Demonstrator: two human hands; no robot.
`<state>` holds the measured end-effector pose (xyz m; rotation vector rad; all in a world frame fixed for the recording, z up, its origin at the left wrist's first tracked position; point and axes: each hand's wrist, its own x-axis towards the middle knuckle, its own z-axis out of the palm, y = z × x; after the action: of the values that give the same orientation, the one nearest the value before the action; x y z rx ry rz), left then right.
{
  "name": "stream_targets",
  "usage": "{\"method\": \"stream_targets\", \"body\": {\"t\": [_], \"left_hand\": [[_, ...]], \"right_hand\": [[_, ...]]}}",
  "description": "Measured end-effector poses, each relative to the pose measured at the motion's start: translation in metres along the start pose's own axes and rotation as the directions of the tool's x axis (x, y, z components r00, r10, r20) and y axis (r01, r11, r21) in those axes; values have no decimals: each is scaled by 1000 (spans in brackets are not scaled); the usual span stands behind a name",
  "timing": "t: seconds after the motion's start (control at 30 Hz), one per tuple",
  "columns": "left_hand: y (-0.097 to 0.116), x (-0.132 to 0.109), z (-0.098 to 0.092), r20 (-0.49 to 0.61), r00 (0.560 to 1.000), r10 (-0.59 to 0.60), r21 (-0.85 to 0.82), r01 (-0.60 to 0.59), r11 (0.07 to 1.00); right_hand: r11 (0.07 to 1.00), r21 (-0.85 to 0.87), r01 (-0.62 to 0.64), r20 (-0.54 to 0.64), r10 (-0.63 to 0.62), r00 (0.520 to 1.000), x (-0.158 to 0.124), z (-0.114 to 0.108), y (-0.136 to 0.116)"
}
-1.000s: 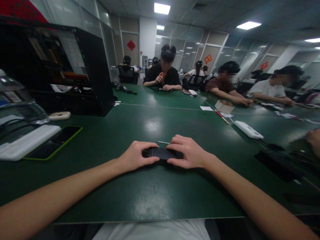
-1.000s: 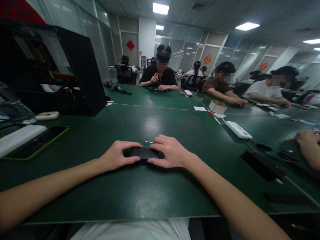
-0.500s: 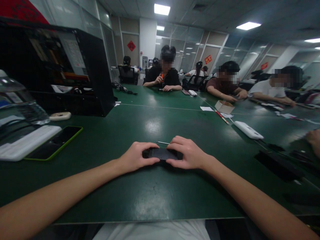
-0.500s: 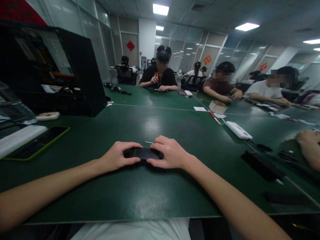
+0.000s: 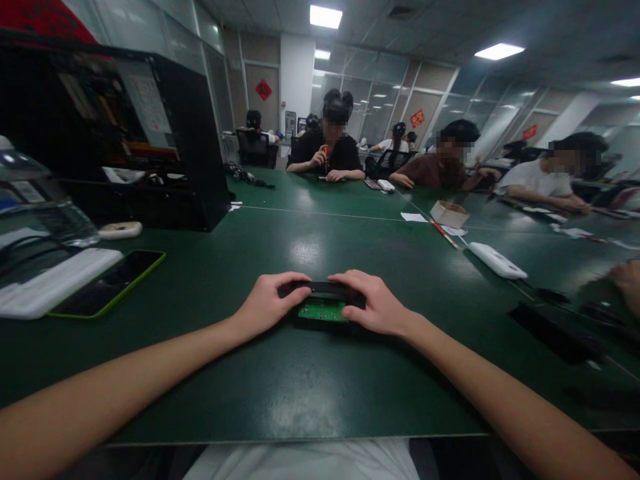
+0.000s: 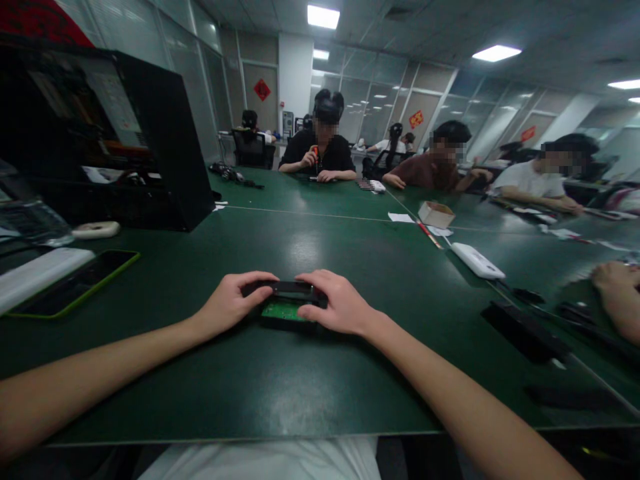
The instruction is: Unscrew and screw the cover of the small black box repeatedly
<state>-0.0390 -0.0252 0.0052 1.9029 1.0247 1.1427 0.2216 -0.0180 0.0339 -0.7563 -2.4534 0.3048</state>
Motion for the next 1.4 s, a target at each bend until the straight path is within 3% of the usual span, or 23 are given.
{"method": "stream_targets", "body": {"t": [0.07, 0.2, 0.4, 0.47, 0.53, 0.6, 0.67, 0.73, 0.77, 0.93, 1.0, 1.07, 1.17, 1.23, 1.3, 1.4], "left_hand": [[-4, 4, 0, -83, 994, -65, -123, 54, 991], [-13, 10, -1, -192, 971, -143, -215, 100, 971], [-19, 12, 0, -223, 947, -230, -331, 148, 932], [-19, 13, 0, -212, 947, -242, -354, 156, 922], [-19, 13, 0, -196, 948, -251, -368, 166, 915], [-18, 14, 0, -170, 952, -255, -374, 177, 911], [-17, 15, 0, -142, 957, -255, -374, 186, 908], [-16, 15, 1, -118, 960, -253, -373, 194, 907], [-16, 15, 1, -109, 961, -253, -372, 196, 907], [-17, 14, 1, -84, 964, -252, -357, 207, 911], [-17, 14, 1, -76, 965, -250, -348, 209, 914], [-16, 13, 1, -67, 967, -245, -339, 209, 917], [-15, 13, 1, -54, 970, -238, -327, 208, 922], [-14, 13, 1, -48, 971, -233, -323, 206, 924], [-13, 13, 1, -43, 973, -225, -321, 200, 926], [-11, 13, 1, -27, 979, -202, -317, 183, 931]], "right_hand": [[998, 22, -60, 26, 59, 998, 0, 2, -3], [989, -75, -130, 114, 138, 984, 2, 9, -18], [993, -117, -9, 185, 30, 982, 3, 13, -35], [992, -123, 31, 137, -14, 990, 4, 0, -33], [987, -158, 24, 13, -22, 1000, 4, -23, -25], [967, -240, -86, -142, 53, 989, 2, -55, -9], [866, -371, -335, -273, 242, 931, -5, -91, 15], [601, -509, -616, -370, 493, 787, -19, -123, 43], [505, -527, -683, -400, 562, 724, -29, -136, 56], [128, -472, -872, -502, 774, 386, -84, -170, 107], [36, -434, -900, -517, 809, 281, -100, -174, 119], [-22, -399, -917, -524, 826, 208, -111, -176, 128], [-60, -355, -933, -536, 830, 151, -117, -178, 136], [-47, -328, -943, -554, 819, 152, -118, -178, 137], [-7, -301, -954, -587, 789, 180, -115, -178, 134], [117, -260, -958, -654, 709, 264, -103, -175, 125]]}}
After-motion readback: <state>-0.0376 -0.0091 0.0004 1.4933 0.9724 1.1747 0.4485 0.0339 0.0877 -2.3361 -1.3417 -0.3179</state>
